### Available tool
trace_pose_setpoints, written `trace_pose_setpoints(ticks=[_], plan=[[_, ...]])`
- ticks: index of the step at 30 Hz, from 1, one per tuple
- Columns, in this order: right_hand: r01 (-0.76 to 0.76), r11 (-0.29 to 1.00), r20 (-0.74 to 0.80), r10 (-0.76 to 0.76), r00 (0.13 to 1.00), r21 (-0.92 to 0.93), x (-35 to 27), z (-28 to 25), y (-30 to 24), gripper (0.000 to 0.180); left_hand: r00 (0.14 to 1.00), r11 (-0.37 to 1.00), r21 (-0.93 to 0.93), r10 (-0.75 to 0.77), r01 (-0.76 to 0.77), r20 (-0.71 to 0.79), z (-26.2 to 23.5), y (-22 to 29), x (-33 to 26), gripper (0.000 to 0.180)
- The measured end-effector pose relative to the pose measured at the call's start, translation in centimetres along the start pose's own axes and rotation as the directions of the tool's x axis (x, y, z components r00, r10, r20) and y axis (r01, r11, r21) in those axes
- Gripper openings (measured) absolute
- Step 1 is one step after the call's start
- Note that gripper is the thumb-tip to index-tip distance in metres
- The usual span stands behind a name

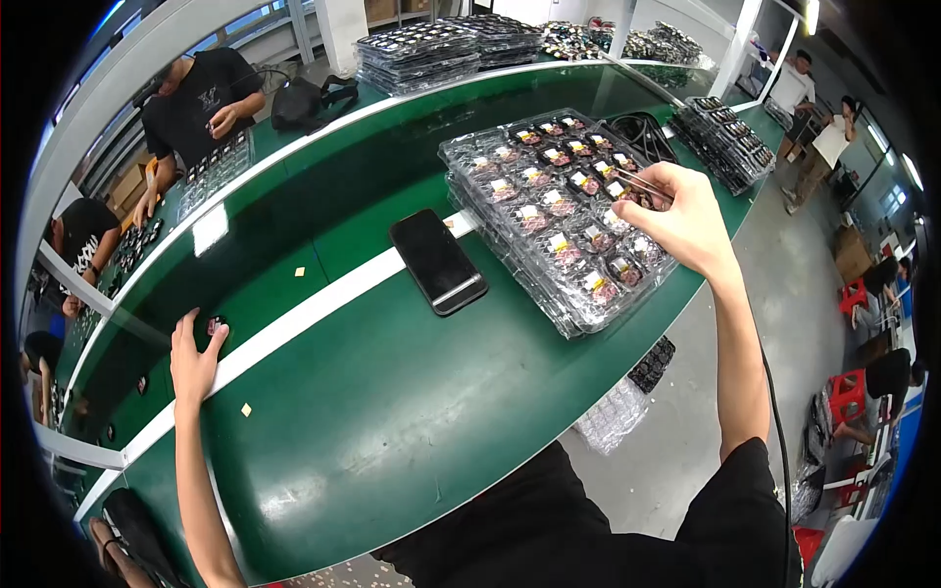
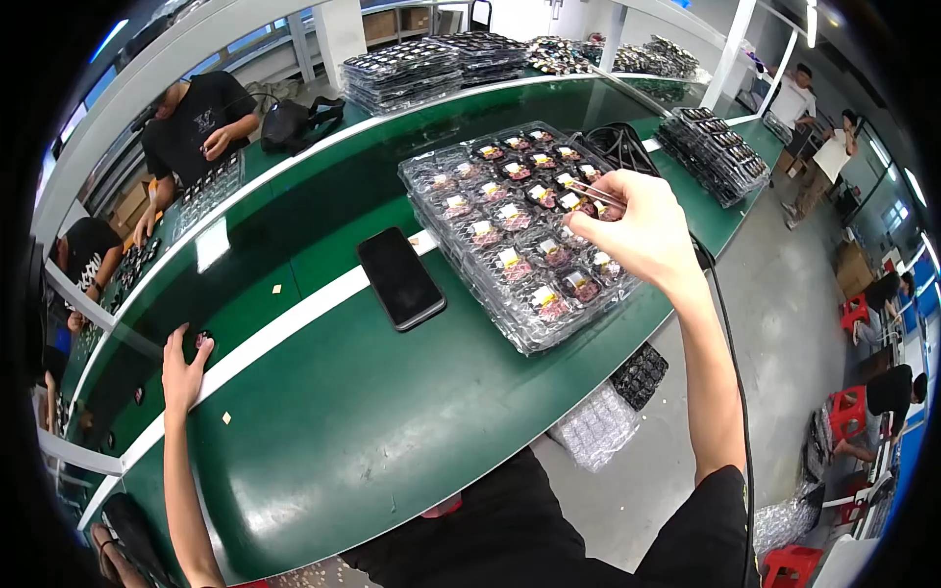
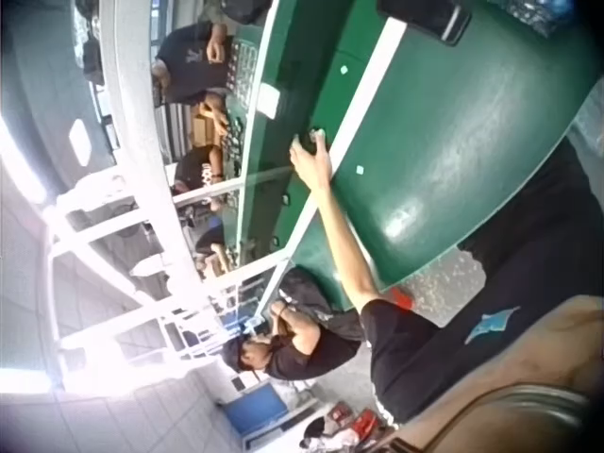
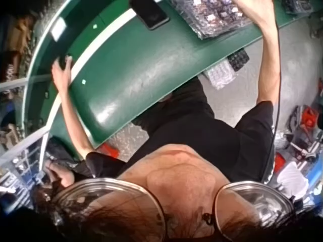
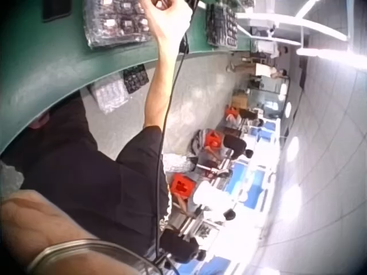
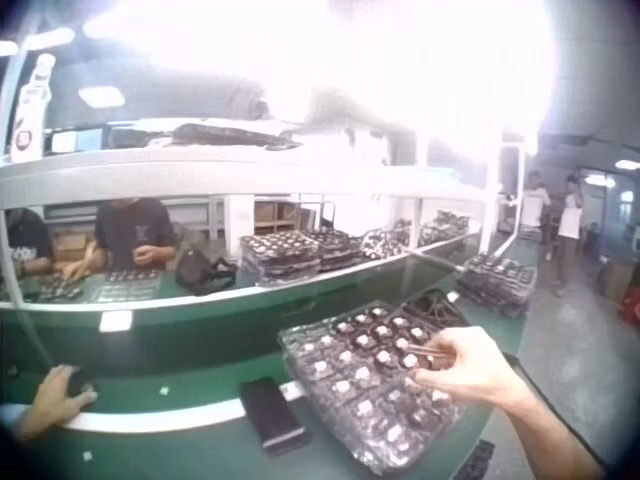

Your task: Assembling internal components of a smartwatch using tweezers at a factory workbench.

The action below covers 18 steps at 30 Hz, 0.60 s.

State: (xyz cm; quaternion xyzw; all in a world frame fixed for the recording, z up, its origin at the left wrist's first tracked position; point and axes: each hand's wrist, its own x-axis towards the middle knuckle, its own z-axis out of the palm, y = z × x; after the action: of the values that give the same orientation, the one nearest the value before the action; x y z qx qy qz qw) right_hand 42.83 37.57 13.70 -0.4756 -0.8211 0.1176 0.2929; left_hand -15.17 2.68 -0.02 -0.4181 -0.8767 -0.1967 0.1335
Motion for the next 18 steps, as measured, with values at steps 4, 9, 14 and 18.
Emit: trace_pose_setpoints(ticks=[4,9,14,18], plan=[[-0.018,0.999,0.014,0.017,1.0,0.051,-0.5,0.1,1.1,0.055,0.999,0.997,-0.072,-0.01,0.013,0.031,0.9,0.3,0.9,0.053],[0.049,0.915,0.009,-0.058,0.998,0.4,-0.3,-1.3,-2.3,0.035,0.998,0.966,-0.258,-0.004,0.021,0.069,1.1,0.5,1.1,0.051],[0.103,0.796,0.195,-0.268,0.943,0.596,-4.4,1.8,-10.0,0.016,0.942,0.826,-0.537,0.297,-0.173,0.153,-0.6,7.6,-4.5,0.066],[0.27,0.747,0.382,-0.573,0.725,0.608,-8.1,5.7,-14.5,0.013,0.808,0.723,-0.663,0.501,-0.195,0.309,-3.3,12.8,-8.5,0.078]])
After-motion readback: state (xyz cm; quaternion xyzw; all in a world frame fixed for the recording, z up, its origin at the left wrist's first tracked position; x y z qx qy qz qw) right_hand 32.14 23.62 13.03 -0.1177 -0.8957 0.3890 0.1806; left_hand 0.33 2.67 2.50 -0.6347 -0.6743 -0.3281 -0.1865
